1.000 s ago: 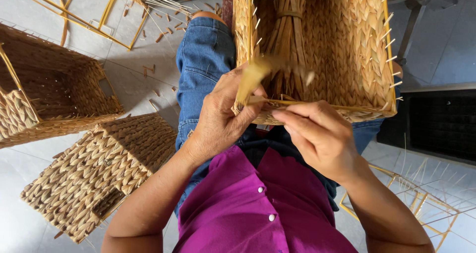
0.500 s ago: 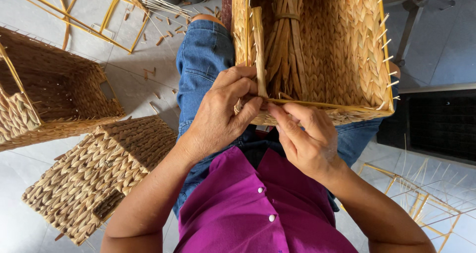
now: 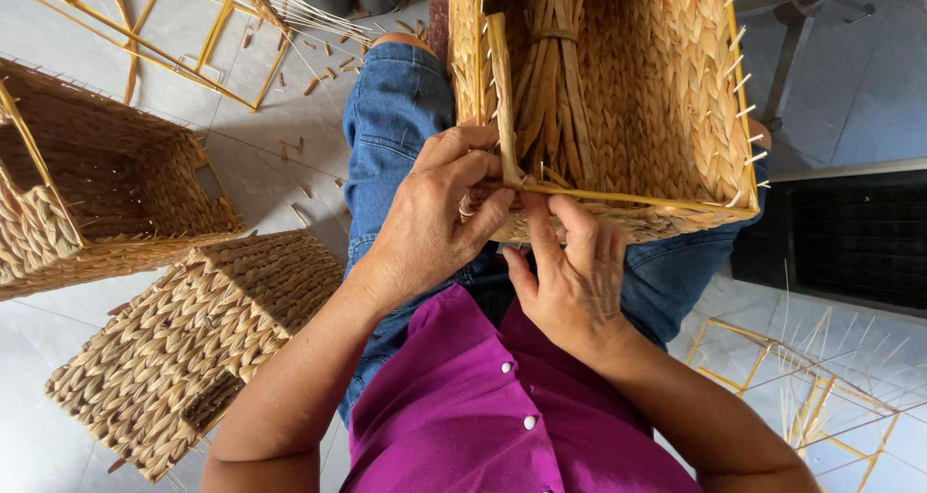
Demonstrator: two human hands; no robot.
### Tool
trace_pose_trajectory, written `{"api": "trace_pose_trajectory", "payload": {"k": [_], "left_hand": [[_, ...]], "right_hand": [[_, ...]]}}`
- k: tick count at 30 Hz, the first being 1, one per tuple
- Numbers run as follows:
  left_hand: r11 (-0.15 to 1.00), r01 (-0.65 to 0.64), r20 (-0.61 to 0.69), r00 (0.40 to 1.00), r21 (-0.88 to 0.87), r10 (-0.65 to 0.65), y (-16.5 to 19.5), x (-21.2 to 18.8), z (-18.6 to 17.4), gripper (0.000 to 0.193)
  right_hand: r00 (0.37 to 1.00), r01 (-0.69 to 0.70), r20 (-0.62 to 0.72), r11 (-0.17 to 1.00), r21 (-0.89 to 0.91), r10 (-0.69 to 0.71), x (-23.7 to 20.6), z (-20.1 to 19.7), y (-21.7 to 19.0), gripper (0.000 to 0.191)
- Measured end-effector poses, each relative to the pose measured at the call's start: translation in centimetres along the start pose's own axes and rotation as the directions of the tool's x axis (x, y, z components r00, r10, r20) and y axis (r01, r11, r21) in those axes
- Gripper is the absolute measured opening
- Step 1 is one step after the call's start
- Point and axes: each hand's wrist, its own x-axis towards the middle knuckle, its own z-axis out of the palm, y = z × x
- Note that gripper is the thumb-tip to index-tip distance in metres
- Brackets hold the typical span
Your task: The person sits on the floor with a woven water-hyacinth basket on their lap and weaves a flat strip of fiber along the basket's rim, tucking and threading it through the woven edge. They use scissors to trim the strip and continue binding it around the rim.
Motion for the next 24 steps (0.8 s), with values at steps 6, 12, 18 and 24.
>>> {"api": "trace_pose_trajectory", "payload": {"k": [6,12,18,24], "left_hand": [[0.999,0.043,-0.007,0.999,-0.006,-0.043,0.0,-0.2,0.3,0.025],[0.997,0.076,-0.026,0.997,-0.004,-0.076,0.2,-0.1,0.7,0.025],[0.989,0.147,-0.005,0.989,-0.035,-0.147,0.3,-0.2,0.6,0.026],[0.996,0.087,-0.014,0.996,-0.025,-0.088,-0.1,-0.4,0.9,0.025]], "right_hand": [[0.997,-0.006,-0.078,0.989,0.145,0.017,0.0,0.6,0.0,0.063],[0.993,0.055,-0.107,0.988,0.147,-0.04,0.3,0.0,0.9,0.05],[0.998,-0.023,-0.061,0.992,0.123,0.03,1.0,-0.2,-0.7,0.057],[0.988,-0.058,-0.1,0.884,0.463,0.117,3.4,-3.8,2.8,0.021]]}}
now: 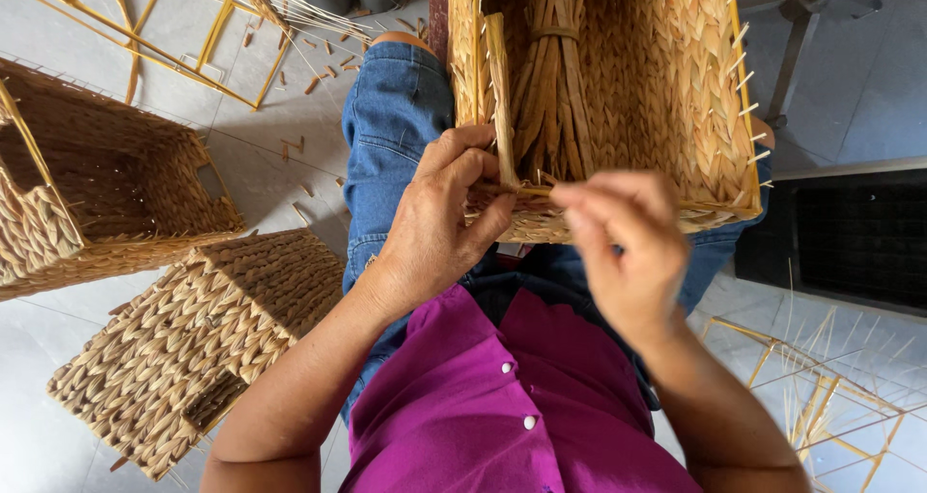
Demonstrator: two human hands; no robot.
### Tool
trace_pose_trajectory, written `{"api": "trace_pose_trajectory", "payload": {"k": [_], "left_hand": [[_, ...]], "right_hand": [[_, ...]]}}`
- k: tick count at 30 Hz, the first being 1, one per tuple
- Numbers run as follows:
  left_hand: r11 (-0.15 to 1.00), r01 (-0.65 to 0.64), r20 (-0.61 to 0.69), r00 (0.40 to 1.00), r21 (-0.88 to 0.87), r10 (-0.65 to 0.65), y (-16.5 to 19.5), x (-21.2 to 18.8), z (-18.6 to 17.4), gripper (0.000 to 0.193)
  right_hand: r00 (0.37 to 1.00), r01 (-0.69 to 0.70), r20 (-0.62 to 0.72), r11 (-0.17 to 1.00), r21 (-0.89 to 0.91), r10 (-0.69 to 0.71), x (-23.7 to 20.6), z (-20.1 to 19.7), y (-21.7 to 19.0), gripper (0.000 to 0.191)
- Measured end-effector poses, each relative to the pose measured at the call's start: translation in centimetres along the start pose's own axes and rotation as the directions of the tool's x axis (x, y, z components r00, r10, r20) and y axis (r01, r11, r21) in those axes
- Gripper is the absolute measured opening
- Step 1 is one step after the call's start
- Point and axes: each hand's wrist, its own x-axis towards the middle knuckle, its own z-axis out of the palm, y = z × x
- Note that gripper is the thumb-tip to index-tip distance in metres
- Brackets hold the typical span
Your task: The person sits on the floor with a woven water-hyacinth basket on their lap and weaves a flat strip of fiber along the basket's rim, tucking and threading it through the woven edge. They use scissors to trim the strip and continue binding it around the rim.
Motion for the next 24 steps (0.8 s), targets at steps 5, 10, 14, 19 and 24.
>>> {"api": "trace_pose_trajectory", "payload": {"k": [5,10,14,19,24], "left_hand": [[1.0,-0.004,-0.017,1.0,-0.008,0.004,-0.1,-0.1,0.3,0.024],[0.997,0.04,-0.019,0.999,-0.066,-0.042,-0.1,-0.4,0.3,0.028],[0.999,-0.009,-0.042,0.999,-0.048,0.007,-0.1,-0.4,0.5,0.03],[0.989,0.054,-0.003,0.999,-0.141,-0.055,-0.1,-0.5,0.3,0.029],[0.996,-0.014,-0.013,1.0,-0.092,0.012,0.1,-0.2,0.0,0.03]], "right_hand": [[0.958,0.184,0.234,0.982,-0.046,-0.169,5.4,-1.8,2.1,0.016],[0.726,-0.062,0.685,0.987,0.147,-0.056,9.4,-0.4,3.8,0.018],[0.609,-0.128,0.791,0.976,0.174,-0.061,10.6,0.0,4.9,0.017],[0.626,-0.097,0.76,0.95,0.297,-0.174,10.7,0.0,5.3,0.014],[0.671,-0.144,0.737,0.961,0.237,-0.081,9.6,0.7,4.8,0.011]]}}
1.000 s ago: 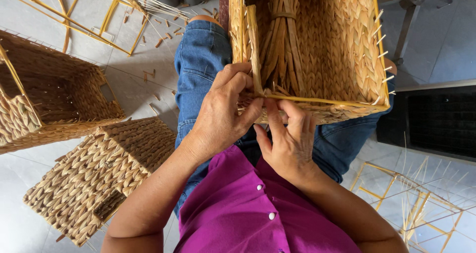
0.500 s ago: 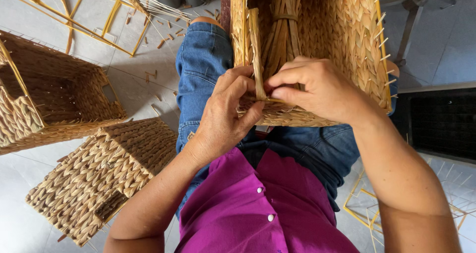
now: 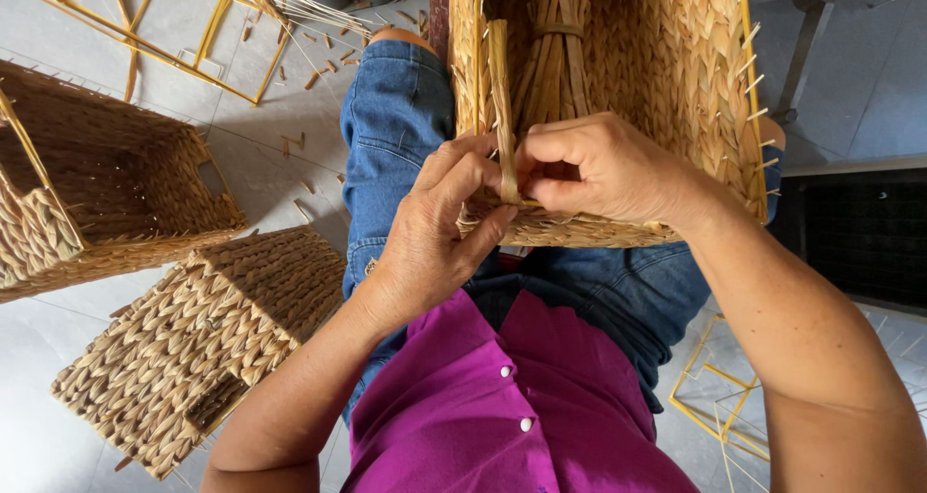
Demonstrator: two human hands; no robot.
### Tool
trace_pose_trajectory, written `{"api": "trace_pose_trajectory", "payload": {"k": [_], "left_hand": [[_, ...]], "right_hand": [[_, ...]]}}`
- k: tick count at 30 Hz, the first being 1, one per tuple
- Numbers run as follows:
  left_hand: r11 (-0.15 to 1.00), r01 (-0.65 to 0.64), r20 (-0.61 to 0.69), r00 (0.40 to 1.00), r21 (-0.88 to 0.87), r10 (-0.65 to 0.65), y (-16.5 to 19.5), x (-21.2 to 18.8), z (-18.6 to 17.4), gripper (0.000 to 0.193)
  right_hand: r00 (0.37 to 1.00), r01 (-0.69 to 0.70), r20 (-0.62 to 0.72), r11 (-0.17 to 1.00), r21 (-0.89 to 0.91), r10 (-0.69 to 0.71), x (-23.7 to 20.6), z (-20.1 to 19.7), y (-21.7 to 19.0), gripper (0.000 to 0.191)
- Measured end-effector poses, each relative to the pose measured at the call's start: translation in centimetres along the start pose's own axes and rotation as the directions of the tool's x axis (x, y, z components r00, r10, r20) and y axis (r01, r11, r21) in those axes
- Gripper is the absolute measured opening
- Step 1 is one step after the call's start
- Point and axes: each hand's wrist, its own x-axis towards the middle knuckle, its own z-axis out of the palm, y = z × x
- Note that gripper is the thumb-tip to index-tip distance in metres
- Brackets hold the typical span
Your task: The person sits on the floor with a woven water-hyacinth basket on their lap and weaves a flat strip of fiber along the basket's rim, tucking and threading it through the woven edge. They use scissors to trim the strip and continue binding it around the rim.
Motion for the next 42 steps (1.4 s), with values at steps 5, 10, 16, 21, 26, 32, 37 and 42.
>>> {"api": "trace_pose_trajectory", "payload": {"k": [5,10,16,21,26,32,37,42], "left_hand": [[0.999,0.051,0.033,0.998,-0.006,-0.051,0.4,0.3,-0.4,0.025],[0.997,0.075,0.046,0.996,-0.028,-0.074,0.7,0.4,-0.5,0.024],[0.999,0.039,0.029,0.999,-0.03,-0.038,0.7,0.4,-0.5,0.023],[0.995,0.082,0.055,0.995,-0.056,-0.079,0.9,0.6,-0.6,0.019],[0.997,0.032,0.061,0.998,0.066,-0.036,1.3,0.7,-0.8,0.014],[0.992,0.028,0.043,0.998,0.126,-0.034,1.0,0.9,-0.5,0.012],[0.99,0.083,0.031,0.996,0.112,-0.087,0.9,0.9,0.0,0.015],[0.997,0.07,0.047,0.996,0.042,-0.072,0.9,0.9,-0.6,0.016]], "right_hand": [[0.987,-0.157,-0.005,0.962,0.223,0.163,-0.3,0.3,0.5,0.012],[0.996,-0.071,0.067,0.938,0.34,0.051,-0.7,-0.3,1.0,0.019],[1.0,0.015,-0.013,0.983,0.185,-0.013,-0.4,0.4,1.1,0.016],[0.998,-0.012,-0.057,0.988,0.154,0.021,-0.8,0.9,1.5,0.01],[0.986,0.087,-0.161,0.965,0.249,-0.047,-1.3,0.5,1.6,0.006],[0.886,0.254,-0.35,0.95,-0.179,-0.303,-0.4,-1.3,0.1,0.039],[0.884,0.297,-0.152,0.782,-0.547,-0.442,2.2,-0.7,-0.7,0.059],[0.812,0.305,-0.169,0.651,-0.695,-0.559,3.5,-0.8,0.0,0.023]]}}
